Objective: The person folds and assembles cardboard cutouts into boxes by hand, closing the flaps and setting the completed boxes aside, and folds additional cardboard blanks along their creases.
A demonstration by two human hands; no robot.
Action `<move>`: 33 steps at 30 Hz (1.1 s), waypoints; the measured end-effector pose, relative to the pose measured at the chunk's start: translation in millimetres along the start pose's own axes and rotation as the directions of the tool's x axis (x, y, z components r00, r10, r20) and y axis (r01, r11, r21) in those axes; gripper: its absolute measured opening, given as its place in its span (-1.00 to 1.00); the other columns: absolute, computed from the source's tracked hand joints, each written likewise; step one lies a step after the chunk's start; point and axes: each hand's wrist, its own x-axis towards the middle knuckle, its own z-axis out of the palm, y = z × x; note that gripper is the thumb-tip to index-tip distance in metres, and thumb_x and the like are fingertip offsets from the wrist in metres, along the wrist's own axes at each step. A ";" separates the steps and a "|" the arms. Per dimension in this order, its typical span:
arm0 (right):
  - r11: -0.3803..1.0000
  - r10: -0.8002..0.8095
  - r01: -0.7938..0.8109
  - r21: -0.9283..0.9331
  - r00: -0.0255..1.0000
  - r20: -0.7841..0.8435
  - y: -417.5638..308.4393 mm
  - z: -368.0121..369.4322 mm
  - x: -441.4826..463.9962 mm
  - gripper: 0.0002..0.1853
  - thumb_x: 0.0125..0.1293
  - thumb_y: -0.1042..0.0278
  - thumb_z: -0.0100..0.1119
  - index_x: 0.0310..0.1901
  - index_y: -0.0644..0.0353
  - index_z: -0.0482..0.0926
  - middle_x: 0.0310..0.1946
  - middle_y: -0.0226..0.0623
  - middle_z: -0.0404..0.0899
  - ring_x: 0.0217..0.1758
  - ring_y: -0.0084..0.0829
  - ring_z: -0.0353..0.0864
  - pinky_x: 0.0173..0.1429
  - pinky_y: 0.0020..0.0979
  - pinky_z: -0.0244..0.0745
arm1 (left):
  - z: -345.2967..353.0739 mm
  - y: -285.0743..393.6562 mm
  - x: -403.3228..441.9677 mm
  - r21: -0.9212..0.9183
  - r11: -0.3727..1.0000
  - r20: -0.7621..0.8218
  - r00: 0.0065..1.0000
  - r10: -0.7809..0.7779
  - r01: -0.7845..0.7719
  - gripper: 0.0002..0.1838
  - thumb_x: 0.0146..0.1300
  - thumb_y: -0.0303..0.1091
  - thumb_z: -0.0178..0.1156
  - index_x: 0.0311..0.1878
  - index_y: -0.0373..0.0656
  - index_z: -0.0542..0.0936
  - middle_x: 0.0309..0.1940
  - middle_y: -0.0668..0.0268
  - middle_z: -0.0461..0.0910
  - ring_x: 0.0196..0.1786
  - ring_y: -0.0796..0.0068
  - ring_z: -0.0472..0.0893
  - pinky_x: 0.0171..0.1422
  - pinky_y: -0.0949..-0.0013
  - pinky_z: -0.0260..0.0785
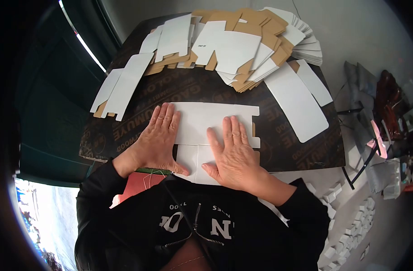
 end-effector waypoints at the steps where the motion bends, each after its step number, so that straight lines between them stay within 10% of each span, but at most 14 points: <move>1: 1.000 -0.009 0.010 -0.013 0.999 0.035 0.3 -2.0 3.7 -0.16 0.38 -0.10 -0.01 0.42 0.49 0.11 0.40 0.66 -0.09 0.53 0.51 -0.15 0.56 0.25 -0.23 | 0.1 1.7 -0.7 0.007 1.000 0.004 1.000 -0.006 0.006 0.62 -0.29 0.82 0.07 0.40 -0.70 0.09 0.42 -0.57 -0.03 0.56 -0.47 -0.11 0.66 -0.14 -0.41; 20: 0.984 0.078 -0.067 -0.166 0.995 0.057 31.3 -18.0 -29.5 -0.26 0.44 -0.06 -0.07 0.42 0.42 0.17 0.46 0.43 0.03 0.62 0.21 -0.12 0.63 0.07 -0.16 | 16.8 2.1 -4.3 0.043 0.998 -0.077 0.996 -0.041 0.045 0.67 -0.34 0.90 -0.03 0.45 -0.63 0.03 0.46 -0.50 -0.08 0.58 -0.40 -0.15 0.67 -0.08 -0.48; 23: 0.983 -0.123 0.122 0.138 0.992 0.000 12.3 -15.9 -38.4 -0.26 0.35 -0.06 0.11 0.36 0.37 0.27 0.44 0.39 0.08 0.60 0.23 -0.03 0.60 0.10 -0.04 | 19.2 -0.4 -3.1 0.035 0.999 -0.109 0.994 -0.017 0.021 0.68 -0.34 0.92 -0.08 0.42 -0.67 0.06 0.41 -0.59 -0.02 0.55 -0.51 -0.11 0.65 -0.14 -0.48; 33: 0.992 -0.123 0.126 0.011 0.981 -0.151 7.5 2.0 -37.3 -0.21 0.07 0.06 0.43 0.28 0.34 0.39 0.39 0.33 0.18 0.52 0.29 0.10 0.56 0.09 0.07 | -21.9 29.5 -18.5 -0.228 0.966 -0.044 0.992 0.115 -0.122 -0.09 0.18 0.26 0.28 0.27 -0.47 0.44 0.41 -0.22 0.29 0.54 -0.11 0.21 0.62 -0.10 0.00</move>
